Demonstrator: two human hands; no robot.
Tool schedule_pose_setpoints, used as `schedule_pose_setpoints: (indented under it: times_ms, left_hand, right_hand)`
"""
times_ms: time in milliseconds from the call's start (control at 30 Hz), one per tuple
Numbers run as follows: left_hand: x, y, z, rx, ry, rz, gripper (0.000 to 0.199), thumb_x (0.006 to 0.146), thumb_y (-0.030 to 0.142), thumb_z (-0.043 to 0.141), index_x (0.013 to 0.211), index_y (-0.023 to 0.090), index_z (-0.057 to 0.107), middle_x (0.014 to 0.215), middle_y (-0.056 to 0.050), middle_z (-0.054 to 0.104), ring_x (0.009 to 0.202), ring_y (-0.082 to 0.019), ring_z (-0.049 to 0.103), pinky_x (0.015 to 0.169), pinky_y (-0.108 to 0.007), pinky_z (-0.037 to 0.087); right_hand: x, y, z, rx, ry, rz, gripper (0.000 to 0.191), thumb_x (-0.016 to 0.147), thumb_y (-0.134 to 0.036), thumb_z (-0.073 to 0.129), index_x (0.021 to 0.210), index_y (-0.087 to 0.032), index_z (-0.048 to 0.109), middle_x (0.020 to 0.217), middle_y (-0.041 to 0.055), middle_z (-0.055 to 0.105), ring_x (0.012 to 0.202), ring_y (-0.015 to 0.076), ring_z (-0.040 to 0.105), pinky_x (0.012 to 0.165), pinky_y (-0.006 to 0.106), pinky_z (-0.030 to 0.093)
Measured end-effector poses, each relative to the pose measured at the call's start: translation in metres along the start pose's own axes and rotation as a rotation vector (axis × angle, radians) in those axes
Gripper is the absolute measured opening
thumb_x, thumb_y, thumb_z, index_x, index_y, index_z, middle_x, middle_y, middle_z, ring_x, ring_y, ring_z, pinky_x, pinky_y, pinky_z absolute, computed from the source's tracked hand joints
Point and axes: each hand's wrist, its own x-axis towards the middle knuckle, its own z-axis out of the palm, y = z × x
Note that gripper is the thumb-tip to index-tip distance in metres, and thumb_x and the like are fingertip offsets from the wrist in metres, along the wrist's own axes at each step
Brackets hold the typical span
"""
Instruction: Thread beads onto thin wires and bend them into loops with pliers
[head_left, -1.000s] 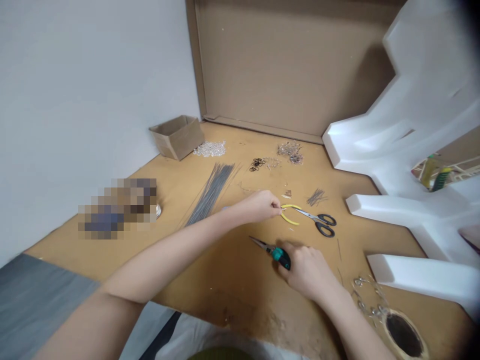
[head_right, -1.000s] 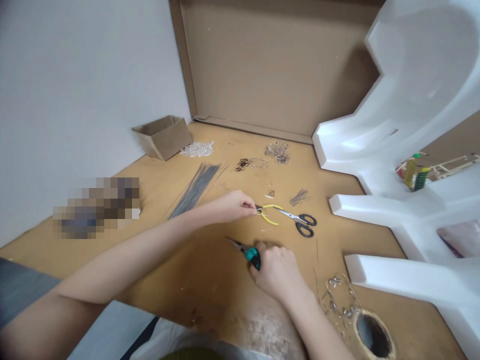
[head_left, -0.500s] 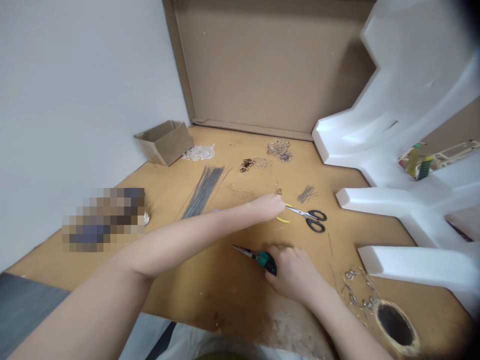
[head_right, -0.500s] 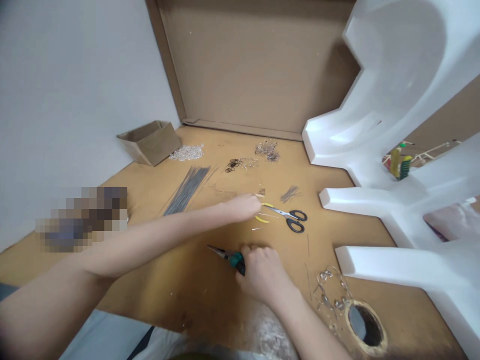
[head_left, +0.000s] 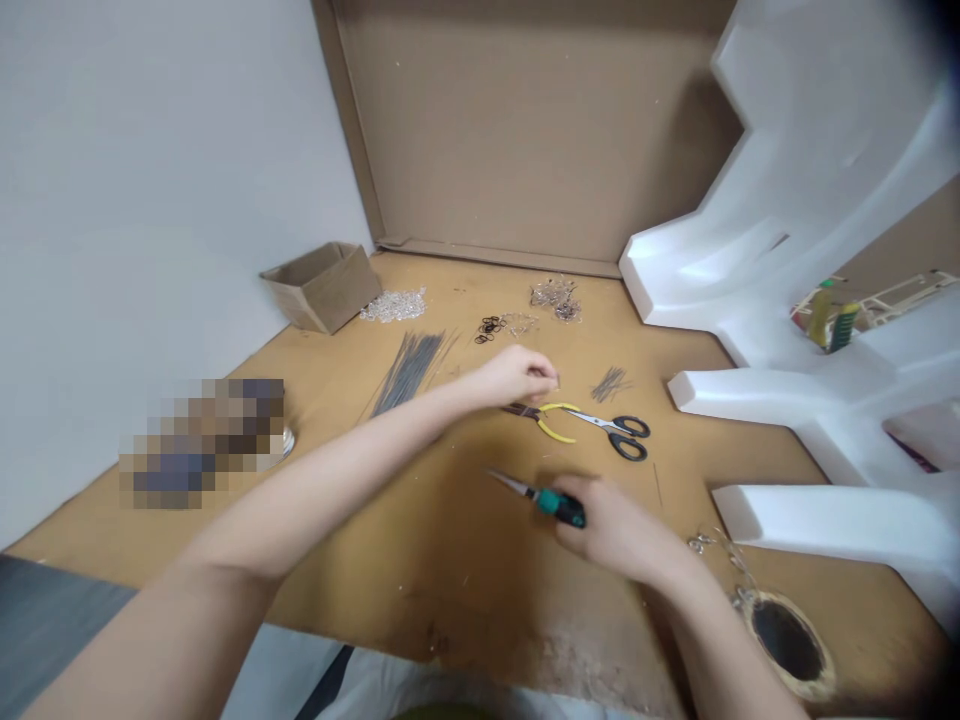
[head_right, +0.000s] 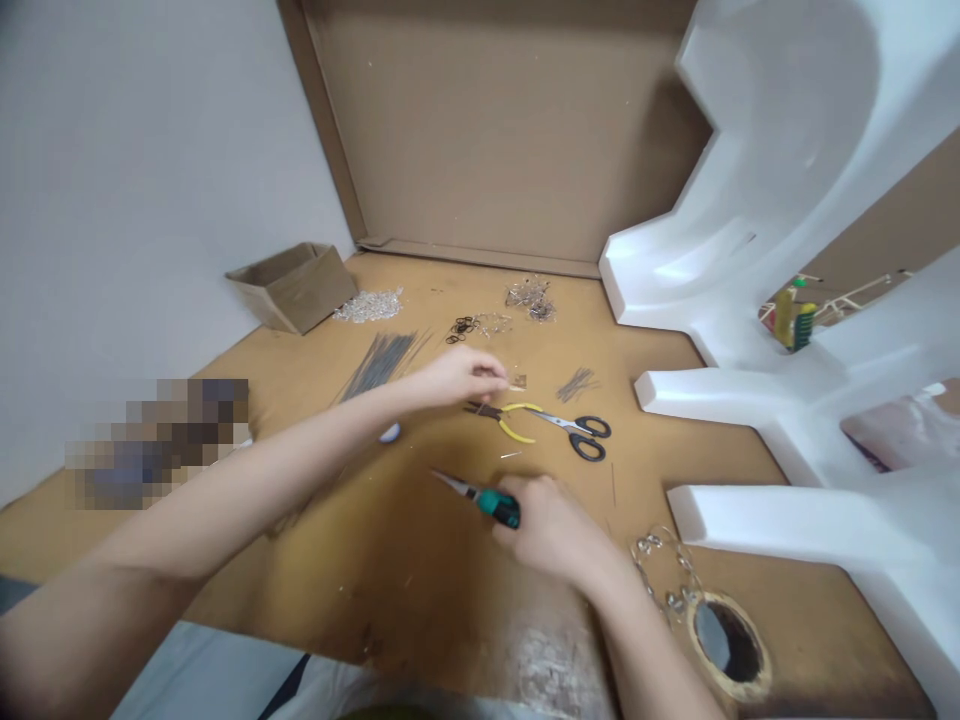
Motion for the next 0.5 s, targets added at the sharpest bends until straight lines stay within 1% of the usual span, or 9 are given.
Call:
schedule_pose_setpoints:
  times_ms: [67,100,167,200,267,333,400,500]
  left_hand:
    - [-0.017,-0.010,-0.008,-0.306,0.097,-0.061,0.021,0.075,0.031,0.056,0.077,0.011,0.059,0.061,0.000,0.060,0.059,-0.009,0.056,0.063,-0.022,0.043]
    - [-0.027,-0.016,-0.007,-0.423,0.138,-0.086,0.021,0.074,0.032,0.057,0.076,0.011,0.057,0.062,0.000,0.060,0.060,-0.009,0.056,0.065,-0.022,0.044]
    - [-0.045,-0.024,0.002,-0.559,0.173,-0.138,0.024,0.074,0.034,0.057,0.077,0.011,0.055,0.065,-0.001,0.061,0.060,-0.009,0.057,0.065,-0.023,0.045]
    - [-0.053,-0.026,0.009,-0.586,0.173,-0.139,0.025,0.075,0.036,0.056,0.078,0.011,0.055,0.066,-0.002,0.061,0.061,-0.010,0.058,0.065,-0.024,0.045]
    - [-0.066,-0.027,0.026,-0.570,0.157,-0.112,0.024,0.076,0.036,0.054,0.080,0.012,0.054,0.067,-0.002,0.061,0.064,-0.010,0.057,0.067,-0.023,0.045]
    - [-0.074,-0.024,0.041,-0.537,0.135,-0.091,0.021,0.079,0.034,0.051,0.080,0.013,0.054,0.069,-0.002,0.061,0.067,-0.010,0.058,0.069,-0.023,0.045]
    - [-0.078,-0.019,0.051,-0.509,0.119,-0.071,0.019,0.080,0.032,0.049,0.080,0.014,0.054,0.068,-0.002,0.061,0.066,-0.010,0.058,0.068,-0.023,0.045]
    - [-0.080,-0.014,0.059,-0.436,0.087,-0.035,0.016,0.081,0.028,0.047,0.078,0.014,0.054,0.067,-0.001,0.060,0.062,-0.009,0.057,0.063,-0.021,0.043]
  right_hand:
    - [-0.003,0.008,-0.016,0.173,-0.036,-0.036,0.017,0.069,-0.018,0.049,0.081,-0.020,0.060,0.066,-0.0008,0.060,0.058,0.0135,0.053,0.055,0.023,0.038]
    - [-0.003,0.012,-0.022,0.263,-0.020,-0.043,0.015,0.070,-0.018,0.049,0.081,-0.020,0.059,0.067,-0.0008,0.059,0.059,0.0131,0.052,0.054,0.023,0.039]
    - [-0.001,0.016,-0.027,0.488,0.098,-0.033,0.012,0.073,-0.024,0.050,0.082,-0.018,0.057,0.069,0.0003,0.057,0.058,0.0129,0.052,0.056,0.025,0.041]
    - [0.002,0.017,-0.026,0.594,0.177,-0.019,0.013,0.074,-0.027,0.051,0.083,-0.018,0.055,0.070,0.0011,0.056,0.059,0.0133,0.052,0.056,0.026,0.042]
    - [0.010,0.017,-0.019,0.766,0.347,0.012,0.019,0.073,-0.032,0.055,0.086,-0.018,0.053,0.074,0.0025,0.056,0.061,0.0144,0.054,0.059,0.028,0.045]
    - [0.020,0.016,-0.007,0.856,0.472,0.030,0.025,0.069,-0.032,0.060,0.088,-0.018,0.052,0.079,0.0032,0.056,0.065,0.0151,0.055,0.062,0.030,0.047]
    - [0.027,0.015,0.004,0.896,0.499,0.031,0.029,0.068,-0.032,0.063,0.091,-0.018,0.051,0.085,0.0046,0.059,0.067,0.0150,0.056,0.064,0.031,0.048]
    - [0.031,0.012,0.015,0.903,0.446,-0.004,0.031,0.070,-0.033,0.063,0.095,-0.019,0.050,0.094,0.0072,0.061,0.070,0.0153,0.057,0.068,0.034,0.049]
